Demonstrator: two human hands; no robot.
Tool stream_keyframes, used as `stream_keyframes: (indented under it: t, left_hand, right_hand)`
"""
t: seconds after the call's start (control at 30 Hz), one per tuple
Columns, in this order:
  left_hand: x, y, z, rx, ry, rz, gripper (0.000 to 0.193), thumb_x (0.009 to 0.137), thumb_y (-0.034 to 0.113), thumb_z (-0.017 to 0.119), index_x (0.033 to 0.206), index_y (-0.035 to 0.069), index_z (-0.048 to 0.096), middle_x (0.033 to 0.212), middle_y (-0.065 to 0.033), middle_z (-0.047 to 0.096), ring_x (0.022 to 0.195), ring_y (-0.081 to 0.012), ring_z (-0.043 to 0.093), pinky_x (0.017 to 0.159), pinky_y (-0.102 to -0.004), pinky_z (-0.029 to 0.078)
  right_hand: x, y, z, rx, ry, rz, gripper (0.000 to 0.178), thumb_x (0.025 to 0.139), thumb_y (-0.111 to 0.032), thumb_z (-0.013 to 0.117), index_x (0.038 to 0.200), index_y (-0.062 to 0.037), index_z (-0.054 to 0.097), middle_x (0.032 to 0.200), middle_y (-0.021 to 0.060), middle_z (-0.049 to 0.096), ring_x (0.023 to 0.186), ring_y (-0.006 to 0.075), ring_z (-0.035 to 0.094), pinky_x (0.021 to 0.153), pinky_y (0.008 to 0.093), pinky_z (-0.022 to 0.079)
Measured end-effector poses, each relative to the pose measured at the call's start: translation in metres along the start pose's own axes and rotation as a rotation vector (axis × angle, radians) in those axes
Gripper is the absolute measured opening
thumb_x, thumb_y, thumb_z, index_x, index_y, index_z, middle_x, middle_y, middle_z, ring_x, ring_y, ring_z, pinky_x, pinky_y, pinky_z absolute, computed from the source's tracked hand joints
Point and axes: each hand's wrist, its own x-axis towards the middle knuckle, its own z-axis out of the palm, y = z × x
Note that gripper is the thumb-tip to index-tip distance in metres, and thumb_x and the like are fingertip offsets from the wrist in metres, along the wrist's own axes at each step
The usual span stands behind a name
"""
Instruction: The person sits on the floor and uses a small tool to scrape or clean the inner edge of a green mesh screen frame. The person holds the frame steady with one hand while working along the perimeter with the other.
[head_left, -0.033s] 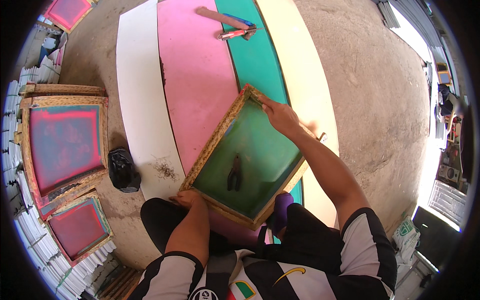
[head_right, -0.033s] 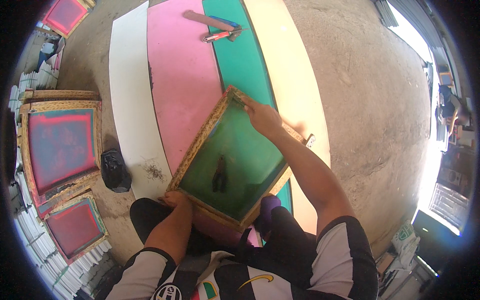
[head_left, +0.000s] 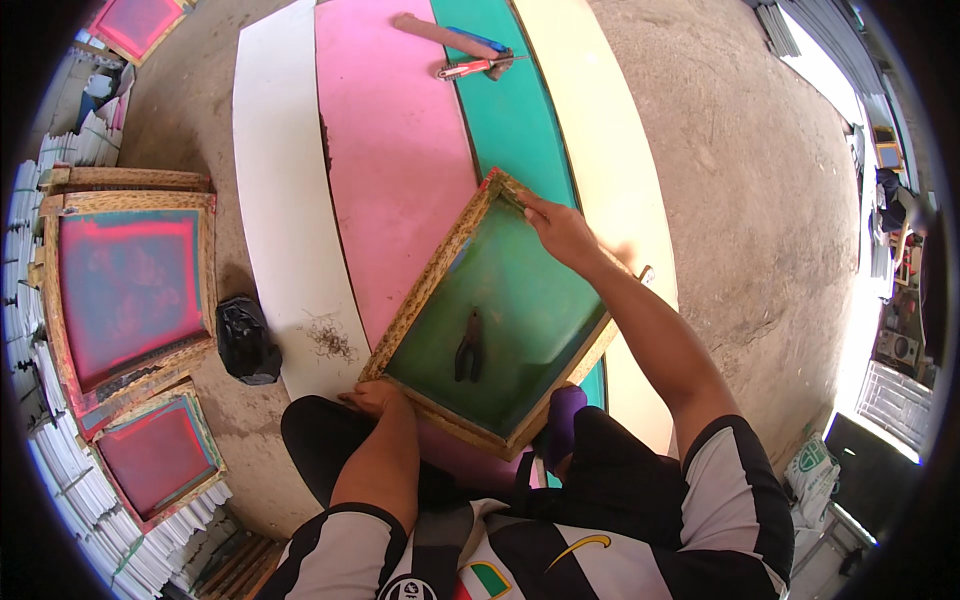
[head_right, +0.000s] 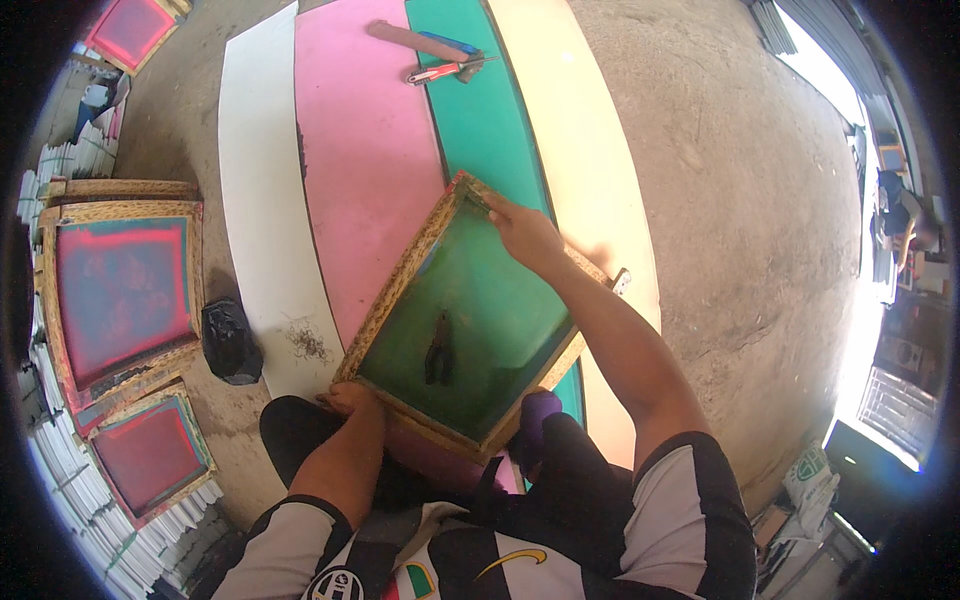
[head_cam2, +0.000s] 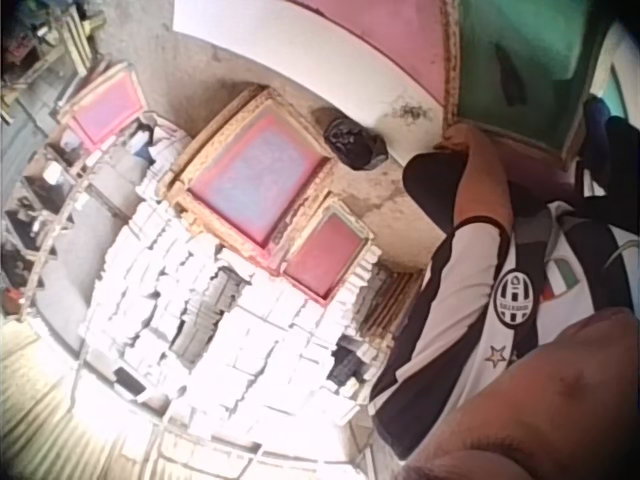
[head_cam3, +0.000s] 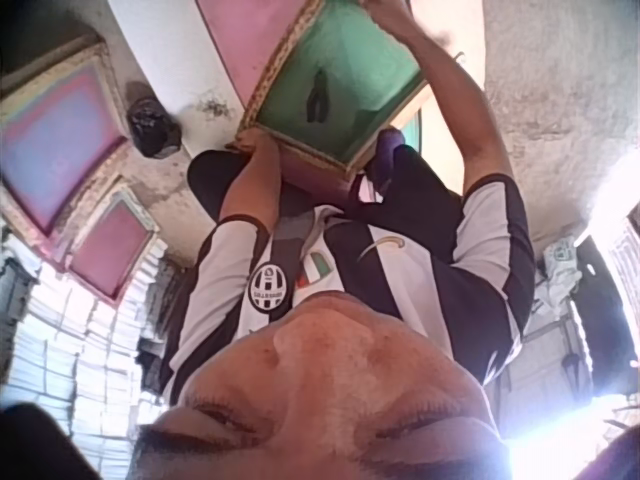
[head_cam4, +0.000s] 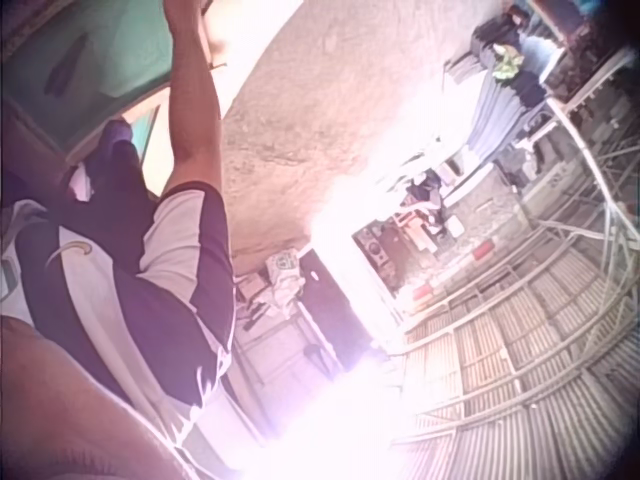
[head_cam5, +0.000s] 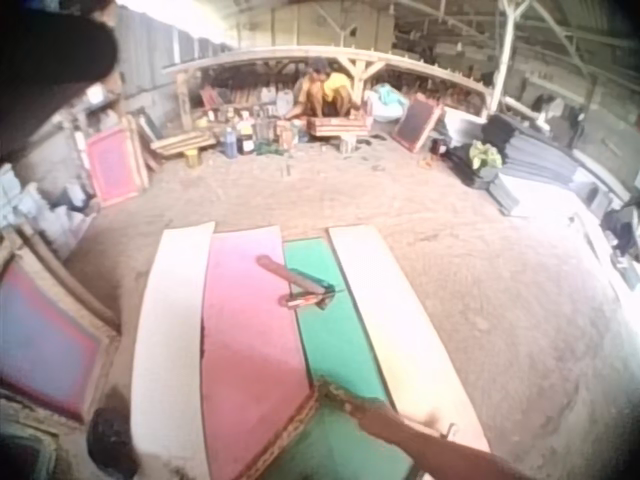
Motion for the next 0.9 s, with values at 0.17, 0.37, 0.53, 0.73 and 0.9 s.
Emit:
stream_keyframes:
  t: [0.17, 0.37, 0.53, 0.73, 0.9]
  left_hand:
    - [-0.004, 0.009, -0.011, -0.132, 0.007, -0.040, 0.062, 0.098, 0.021, 0.033, 0.157, 0.001, 0.032, 0.147, -0.0299, 0.050, 0.126, -0.0447, 0.058, 0.111, -0.0485, 0.043]
    - [0.015, -0.008, 0.010, -0.072, 0.007, -0.042, 0.062, 0.098, 0.020, 0.032, 0.156, -0.001, 0.031, 0.151, -0.0286, 0.046, 0.130, -0.0447, 0.053, 0.114, -0.0476, 0.040]
    - [-0.005, 0.007, -0.001, -0.069, -0.068, -0.059, 0.062, 0.099, 0.020, 0.031, 0.156, -0.003, 0.030, 0.155, -0.0273, 0.042, 0.136, -0.0440, 0.048, 0.117, -0.0471, 0.037]
    - [-0.002, 0.008, -0.010, -0.062, -0.042, -0.034, 0.062, 0.099, 0.021, 0.031, 0.156, -0.003, 0.030, 0.155, -0.0276, 0.042, 0.137, -0.0435, 0.048, 0.117, -0.0471, 0.037]
    - [-0.018, 0.022, -0.029, -0.181, -0.039, -0.057, 0.061, 0.100, 0.021, 0.031, 0.156, -0.002, 0.031, 0.154, -0.0282, 0.042, 0.136, -0.0437, 0.049, 0.117, -0.0466, 0.038]
  right_hand:
    - [0.003, -0.035, -0.020, 0.518, -0.246, 0.501, 0.044, 0.104, -0.032, 0.055, 0.145, -0.0178, 0.057, 0.109, 0.0167, 0.074, 0.093, 0.0332, 0.073, 0.083, 0.0443, 0.054]
    - [-0.016, -0.030, -0.001, -0.068, 0.060, -0.006, 0.040, 0.104, -0.032, 0.055, 0.142, -0.0223, 0.060, 0.108, 0.0174, 0.075, 0.096, 0.0378, 0.072, 0.085, 0.0462, 0.055]
    - [-0.025, -0.037, -0.013, -0.171, 0.006, 0.095, 0.038, 0.103, -0.032, 0.055, 0.140, -0.0241, 0.061, 0.103, 0.0193, 0.073, 0.097, 0.0413, 0.069, 0.085, 0.0504, 0.054]
    - [-0.023, -0.048, -0.009, -0.220, -0.004, 0.075, 0.038, 0.103, -0.031, 0.053, 0.140, -0.0252, 0.060, 0.099, 0.0192, 0.073, 0.094, 0.0417, 0.069, 0.084, 0.0536, 0.053]
    - [-0.023, -0.063, -0.014, -0.307, -0.035, 0.104, 0.039, 0.103, -0.026, 0.050, 0.141, -0.0237, 0.059, 0.098, 0.0209, 0.073, 0.094, 0.0436, 0.069, 0.084, 0.0552, 0.053]
